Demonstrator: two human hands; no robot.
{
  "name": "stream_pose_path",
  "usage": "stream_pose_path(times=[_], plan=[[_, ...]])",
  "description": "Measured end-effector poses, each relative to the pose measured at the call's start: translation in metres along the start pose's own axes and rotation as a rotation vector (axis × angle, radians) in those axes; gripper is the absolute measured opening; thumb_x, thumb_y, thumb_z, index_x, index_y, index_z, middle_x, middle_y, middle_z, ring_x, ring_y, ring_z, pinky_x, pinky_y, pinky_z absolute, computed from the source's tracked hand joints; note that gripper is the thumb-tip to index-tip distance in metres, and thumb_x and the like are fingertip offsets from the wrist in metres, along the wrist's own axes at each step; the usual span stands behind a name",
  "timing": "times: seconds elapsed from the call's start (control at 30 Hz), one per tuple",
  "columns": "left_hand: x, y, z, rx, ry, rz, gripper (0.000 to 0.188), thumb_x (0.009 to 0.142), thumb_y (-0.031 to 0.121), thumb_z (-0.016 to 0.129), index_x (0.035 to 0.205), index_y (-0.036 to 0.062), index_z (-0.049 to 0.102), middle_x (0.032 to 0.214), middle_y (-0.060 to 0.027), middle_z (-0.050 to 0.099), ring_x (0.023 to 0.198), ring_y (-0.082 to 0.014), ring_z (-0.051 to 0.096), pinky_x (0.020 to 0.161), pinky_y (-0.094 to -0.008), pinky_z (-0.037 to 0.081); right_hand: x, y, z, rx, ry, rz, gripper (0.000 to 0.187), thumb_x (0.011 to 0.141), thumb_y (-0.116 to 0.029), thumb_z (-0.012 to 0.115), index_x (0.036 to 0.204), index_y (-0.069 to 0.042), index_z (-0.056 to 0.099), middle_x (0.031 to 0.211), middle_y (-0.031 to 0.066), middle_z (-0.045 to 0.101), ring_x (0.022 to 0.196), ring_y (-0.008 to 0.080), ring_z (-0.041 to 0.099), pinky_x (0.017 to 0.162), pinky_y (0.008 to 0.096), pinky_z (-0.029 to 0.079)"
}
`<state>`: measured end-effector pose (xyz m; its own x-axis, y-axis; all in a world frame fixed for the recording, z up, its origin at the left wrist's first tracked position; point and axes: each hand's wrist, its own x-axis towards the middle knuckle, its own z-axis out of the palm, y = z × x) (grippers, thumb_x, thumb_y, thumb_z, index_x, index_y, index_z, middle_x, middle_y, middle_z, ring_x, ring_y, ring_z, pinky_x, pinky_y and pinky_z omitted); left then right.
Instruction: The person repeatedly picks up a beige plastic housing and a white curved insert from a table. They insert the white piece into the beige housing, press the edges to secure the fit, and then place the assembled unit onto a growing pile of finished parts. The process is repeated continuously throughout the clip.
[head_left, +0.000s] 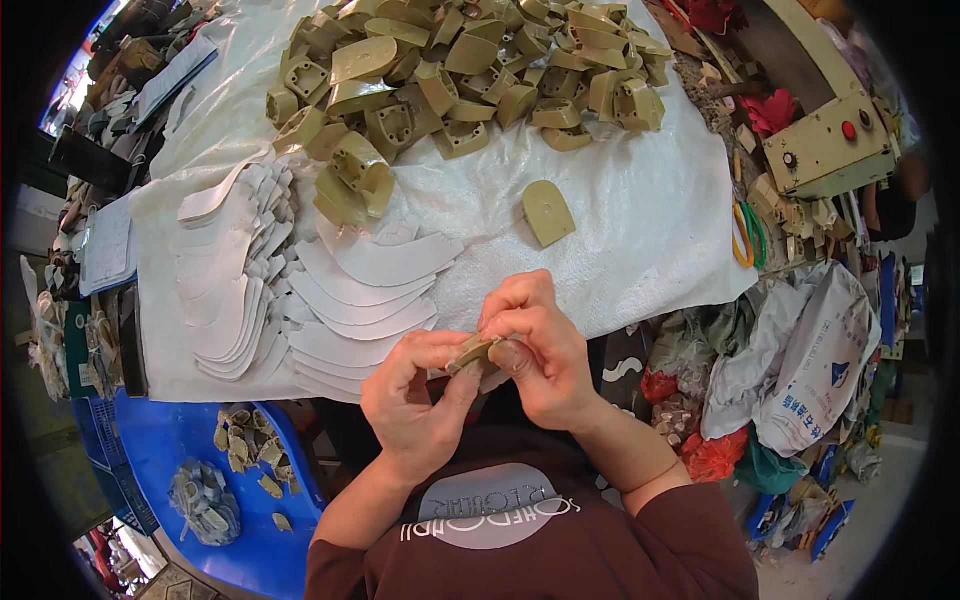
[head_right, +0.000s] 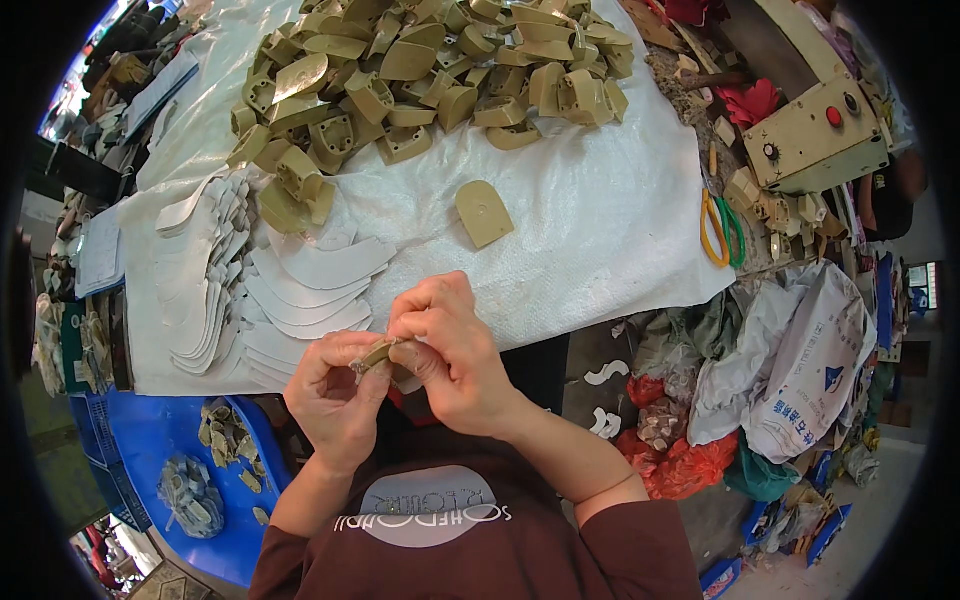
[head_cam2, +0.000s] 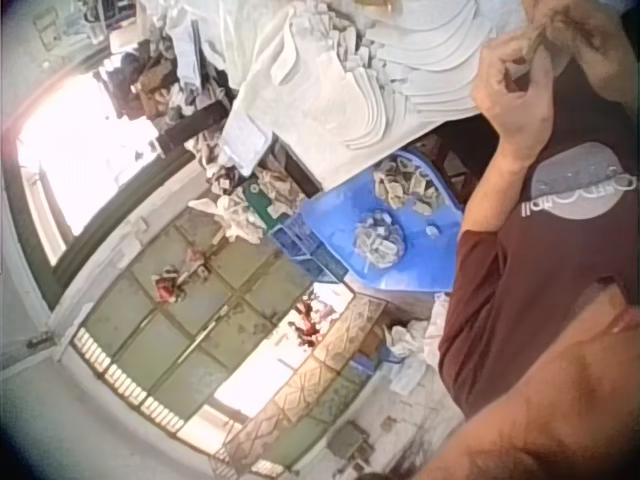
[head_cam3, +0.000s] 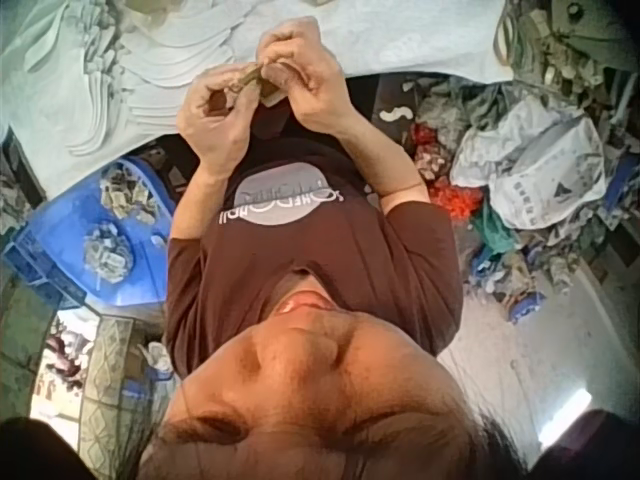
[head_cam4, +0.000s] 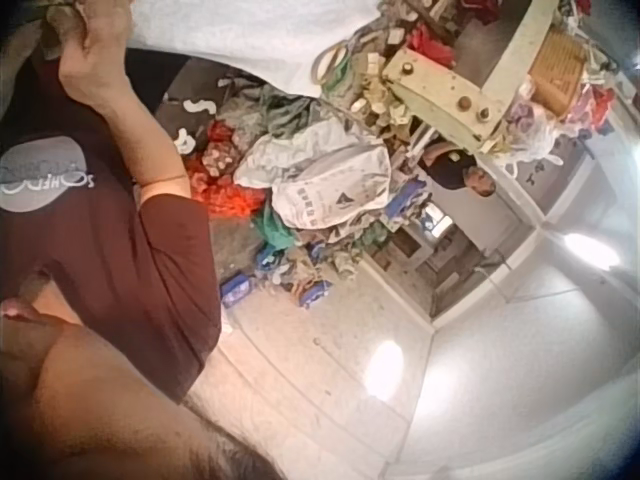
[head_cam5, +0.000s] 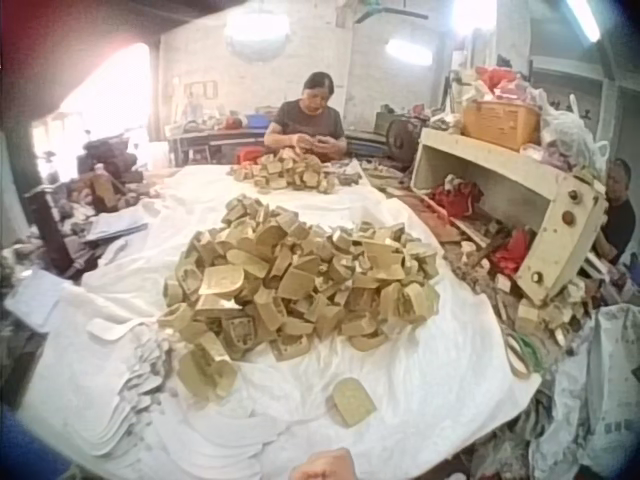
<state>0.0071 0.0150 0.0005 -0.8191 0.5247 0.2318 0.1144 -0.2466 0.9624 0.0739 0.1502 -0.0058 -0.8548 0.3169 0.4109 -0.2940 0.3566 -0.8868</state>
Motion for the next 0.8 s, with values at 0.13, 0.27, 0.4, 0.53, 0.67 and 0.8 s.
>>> stream_pose_path(times=[0.13,0.27,0.4,0.53,0.67,0.8], plan=[[0.0,0.005,-0.003,0.098,-0.021,-0.015,0.016,0.078,-0.005,0.07,0.088,0.0001,0.06,0.095,-0.0152,0.064,0.084,-0.0167,0.062,0.066,-0.0248,0.052,0.006,-0.004,-0.006,0.037,-0.054,0.003,0.014,0.087,-0.014,0.062,0.094,-0.007,0.054,0.094,0.0082,0.055,0.09,0.0248,0.046,0.079,0.0353,0.04],[0.007,0.011,0.001,0.451,-0.033,0.23,0.015,0.075,0.0,0.073,0.083,0.0026,0.061,0.097,-0.0142,0.063,0.096,-0.0262,0.06,0.075,-0.033,0.051,0.004,-0.007,-0.003,-0.294,0.042,-0.208,0.015,0.088,-0.019,0.062,0.091,-0.008,0.053,0.093,0.0073,0.057,0.088,0.0247,0.046,0.079,0.0359,0.038],[0.01,0.006,-0.004,0.319,-0.085,0.258,0.016,0.069,0.002,0.075,0.079,0.0046,0.062,0.101,-0.0104,0.063,0.107,-0.0333,0.054,0.08,-0.0388,0.048,-0.002,-0.002,-0.01,0.308,-0.011,0.0,0.023,0.08,-0.018,0.069,0.097,-0.007,0.057,0.098,0.0055,0.058,0.093,0.0224,0.048,0.084,0.0348,0.038],[0.012,0.003,-0.013,0.518,-0.113,0.512,0.02,0.065,0.001,0.075,0.081,0.0067,0.065,0.1,-0.0077,0.063,0.102,-0.0301,0.055,0.077,-0.0362,0.048,0.008,-0.009,-0.023,0.421,-0.074,0.261,0.043,0.076,-0.022,0.075,0.112,-0.006,0.058,0.107,0.0055,0.059,0.102,0.0182,0.051,0.092,0.0321,0.038],[0.009,0.002,-0.014,0.499,-0.211,0.604,0.025,0.065,0.007,0.075,0.089,0.0073,0.068,0.112,-0.0126,0.057,0.099,-0.0285,0.053,0.082,-0.0377,0.045,0.007,-0.005,-0.03,0.406,-0.163,0.315,0.055,0.072,-0.019,0.079,0.118,-0.004,0.055,0.11,0.0078,0.064,0.1,0.0194,0.06,0.09,0.0341,0.045],[0.007,-0.005,-0.016,0.248,-0.209,0.357,0.052,0.078,0.023,0.064,0.124,0.0012,0.052,0.128,-0.0202,0.045,0.103,-0.0275,0.051,0.087,-0.0372,0.043,0.011,0.003,-0.032,0.18,-0.087,-0.063,0.065,0.066,-0.012,0.082,0.123,-0.008,0.051,0.111,0.0093,0.065,0.1,0.0246,0.061,0.087,0.0356,0.048]])
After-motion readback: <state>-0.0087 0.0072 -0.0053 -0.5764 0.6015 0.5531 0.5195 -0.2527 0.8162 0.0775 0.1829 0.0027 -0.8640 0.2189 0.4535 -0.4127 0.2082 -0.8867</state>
